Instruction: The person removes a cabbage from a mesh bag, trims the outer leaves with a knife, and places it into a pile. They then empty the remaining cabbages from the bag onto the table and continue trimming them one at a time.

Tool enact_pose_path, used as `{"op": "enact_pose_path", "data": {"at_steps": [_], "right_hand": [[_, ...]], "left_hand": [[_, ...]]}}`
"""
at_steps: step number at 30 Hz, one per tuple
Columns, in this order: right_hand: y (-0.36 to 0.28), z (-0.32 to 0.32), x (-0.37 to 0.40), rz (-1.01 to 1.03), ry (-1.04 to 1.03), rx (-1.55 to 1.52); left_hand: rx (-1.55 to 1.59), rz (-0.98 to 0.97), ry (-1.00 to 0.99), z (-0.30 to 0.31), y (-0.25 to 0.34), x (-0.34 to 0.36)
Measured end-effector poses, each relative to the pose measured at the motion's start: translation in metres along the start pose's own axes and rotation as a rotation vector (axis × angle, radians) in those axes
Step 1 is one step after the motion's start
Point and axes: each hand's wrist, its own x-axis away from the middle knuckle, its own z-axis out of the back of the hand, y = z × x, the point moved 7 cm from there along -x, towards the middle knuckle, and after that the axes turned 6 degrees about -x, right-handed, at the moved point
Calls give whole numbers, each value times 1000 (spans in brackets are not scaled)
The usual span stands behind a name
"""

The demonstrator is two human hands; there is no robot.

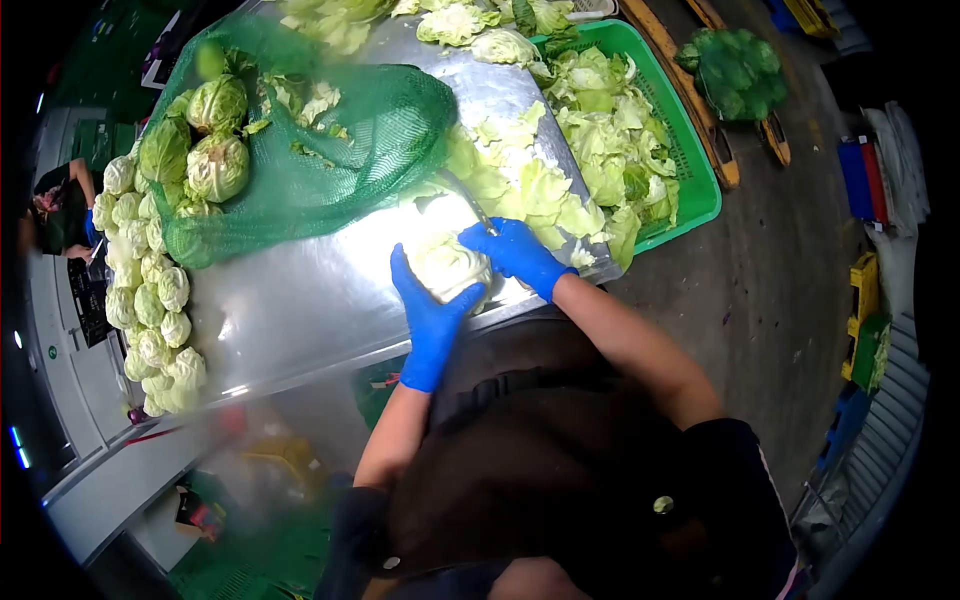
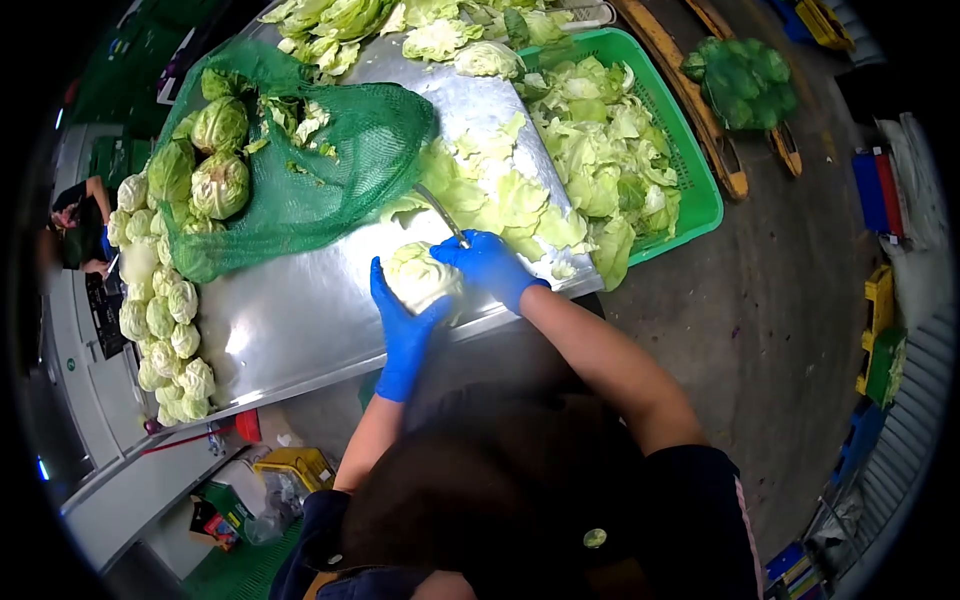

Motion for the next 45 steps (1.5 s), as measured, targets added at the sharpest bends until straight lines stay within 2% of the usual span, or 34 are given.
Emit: {"op": "enact_pose_path", "data": {"at_steps": [3, 6, 7, 8, 10, 12, 13, 16, 19, 21, 23, 25, 26, 27, 30, 31, 34, 37, 39, 42, 45], "right_hand": [[-1, -5, 4, 3, 41, 27], [-10, -9, 12, -40, 16, 100], [-20, -12, 18, -32, -6, 109], [-30, -15, 19, 41, -61, 12], [-50, -19, 21, 191, -177, -176], [-69, -10, 23, 219, -81, -219], [-69, -5, 24, 168, -49, -165], [-64, -5, 33, 50, -62, -36], [-78, -5, 48, 137, -108, 79], [-87, -5, 53, 158, -117, 56], [-100, -6, 63, 233, -133, -16], [-114, -7, 69, 368, -130, 112], [-121, -8, 72, 438, -131, 174], [-126, -11, 74, 452, -175, 60], [-140, -12, 84, 352, -149, -3], [-136, -14, 82, 411, -142, -14], [-123, -16, 82, 487, -58, 98], [-103, -16, 80, 457, 6, 63], [-96, -17, 76, 376, 21, 111], [-94, -22, 83, 156, -45, -90], [-92, -28, 81, 139, -122, -119]], "left_hand": [[34, -14, 52, 8, -3, -6], [474, 216, 3, 22, -50, -23], [816, 379, -65, 21, -66, -17], [1028, 571, -79, 26, -94, -11], [1245, 586, -70, 30, -42, 1], [1681, 399, -223, 16, -43, -9], [1895, 290, -305, 11, -48, -13], [1317, 339, -80, -13, -89, -17], [1036, 230, -278, -30, -66, -24], [1375, 326, -421, -38, -21, -16], [623, 40, -392, -27, 1, -21], [664, 48, -312, -19, 20, -26], [1080, 186, -251, -15, 27, -31], [1493, 325, -179, -14, 29, -34], [1609, 225, -242, 3, 6, -48], [1371, 99, -114, 22, -8, -49], [1326, 231, 88, 24, -8, -36], [1108, 155, 35, 30, 10, -26], [1121, 161, -13, 36, 7, -26], [1136, 112, -89, 46, 7, -26], [1166, 84, -120, 50, 8, -23]]}}
